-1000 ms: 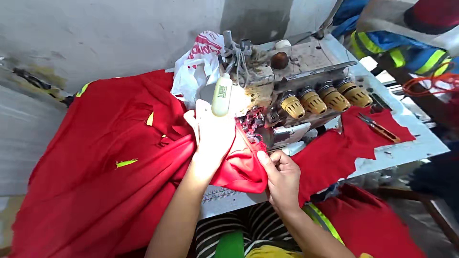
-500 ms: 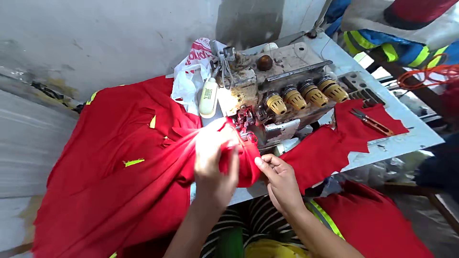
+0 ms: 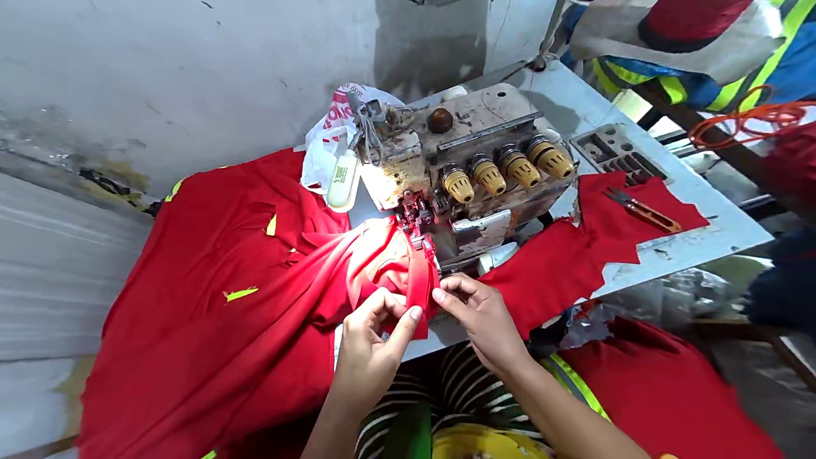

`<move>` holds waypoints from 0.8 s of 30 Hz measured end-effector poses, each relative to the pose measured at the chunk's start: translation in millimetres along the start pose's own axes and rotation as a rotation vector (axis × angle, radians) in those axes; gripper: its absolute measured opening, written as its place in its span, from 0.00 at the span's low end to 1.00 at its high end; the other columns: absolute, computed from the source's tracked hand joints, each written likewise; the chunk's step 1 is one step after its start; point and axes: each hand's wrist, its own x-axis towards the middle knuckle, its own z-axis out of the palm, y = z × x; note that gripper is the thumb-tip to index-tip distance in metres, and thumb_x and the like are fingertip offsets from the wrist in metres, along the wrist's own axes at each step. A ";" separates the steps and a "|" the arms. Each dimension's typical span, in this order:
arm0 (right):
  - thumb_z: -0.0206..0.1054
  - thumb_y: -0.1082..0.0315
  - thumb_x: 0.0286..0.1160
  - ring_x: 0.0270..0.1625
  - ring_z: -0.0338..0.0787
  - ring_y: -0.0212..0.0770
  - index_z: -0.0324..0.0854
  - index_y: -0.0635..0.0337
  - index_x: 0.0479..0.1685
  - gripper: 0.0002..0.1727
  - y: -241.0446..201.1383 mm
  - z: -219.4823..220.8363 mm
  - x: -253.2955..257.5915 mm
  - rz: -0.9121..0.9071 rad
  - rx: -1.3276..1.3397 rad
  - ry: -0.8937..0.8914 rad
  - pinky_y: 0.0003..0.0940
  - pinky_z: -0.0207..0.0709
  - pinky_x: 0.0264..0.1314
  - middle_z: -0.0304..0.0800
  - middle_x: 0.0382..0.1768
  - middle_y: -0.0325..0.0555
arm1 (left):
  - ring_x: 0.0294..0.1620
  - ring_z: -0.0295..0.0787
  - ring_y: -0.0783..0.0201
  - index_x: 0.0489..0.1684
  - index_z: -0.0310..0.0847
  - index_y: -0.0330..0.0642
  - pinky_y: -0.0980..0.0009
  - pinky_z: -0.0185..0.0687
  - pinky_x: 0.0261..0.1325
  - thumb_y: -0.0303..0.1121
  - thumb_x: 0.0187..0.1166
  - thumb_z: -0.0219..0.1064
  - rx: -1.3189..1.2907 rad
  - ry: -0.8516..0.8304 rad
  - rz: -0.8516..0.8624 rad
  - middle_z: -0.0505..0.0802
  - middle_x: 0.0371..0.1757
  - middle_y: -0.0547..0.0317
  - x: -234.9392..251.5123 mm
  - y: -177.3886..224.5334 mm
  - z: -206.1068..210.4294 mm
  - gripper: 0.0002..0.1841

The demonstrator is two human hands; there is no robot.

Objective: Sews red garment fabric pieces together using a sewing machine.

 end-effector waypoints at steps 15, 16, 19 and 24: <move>0.57 0.77 0.70 0.30 0.84 0.19 0.86 0.57 0.34 0.11 -12.8 -15.2 4.1 0.156 0.061 -0.185 0.15 0.78 0.35 0.87 0.28 0.28 | 0.28 0.91 0.79 0.43 0.65 0.46 0.82 0.88 0.33 0.17 0.64 0.74 -0.273 0.065 -0.163 0.92 0.28 0.74 -6.1 -6.4 30.9 0.21; 0.57 0.75 0.70 0.28 0.82 0.18 0.85 0.55 0.33 0.11 -12.0 -14.3 4.7 0.134 0.050 -0.185 0.15 0.76 0.33 0.85 0.26 0.26 | 0.27 0.89 0.81 0.43 0.66 0.45 0.83 0.86 0.33 0.19 0.65 0.74 -0.236 0.060 -0.143 0.91 0.28 0.75 -6.3 -7.7 32.1 0.20; 0.64 0.72 0.77 0.26 0.81 0.17 0.85 0.55 0.30 0.08 -5.2 -11.4 6.8 0.011 -0.021 -0.149 0.13 0.76 0.31 0.84 0.23 0.26 | 0.27 0.87 0.83 0.41 0.67 0.43 0.85 0.85 0.33 0.22 0.68 0.73 -0.130 0.050 -0.065 0.89 0.27 0.74 -6.8 -11.0 35.5 0.16; 0.64 0.72 0.76 0.29 0.83 0.15 0.85 0.58 0.31 0.07 2.1 -8.1 5.6 -0.159 -0.166 -0.056 0.11 0.78 0.35 0.86 0.26 0.26 | 0.37 0.88 0.74 0.36 0.82 0.37 0.84 0.82 0.45 0.36 0.73 0.70 0.404 0.142 0.265 0.91 0.32 0.56 -15.7 -7.4 34.2 0.10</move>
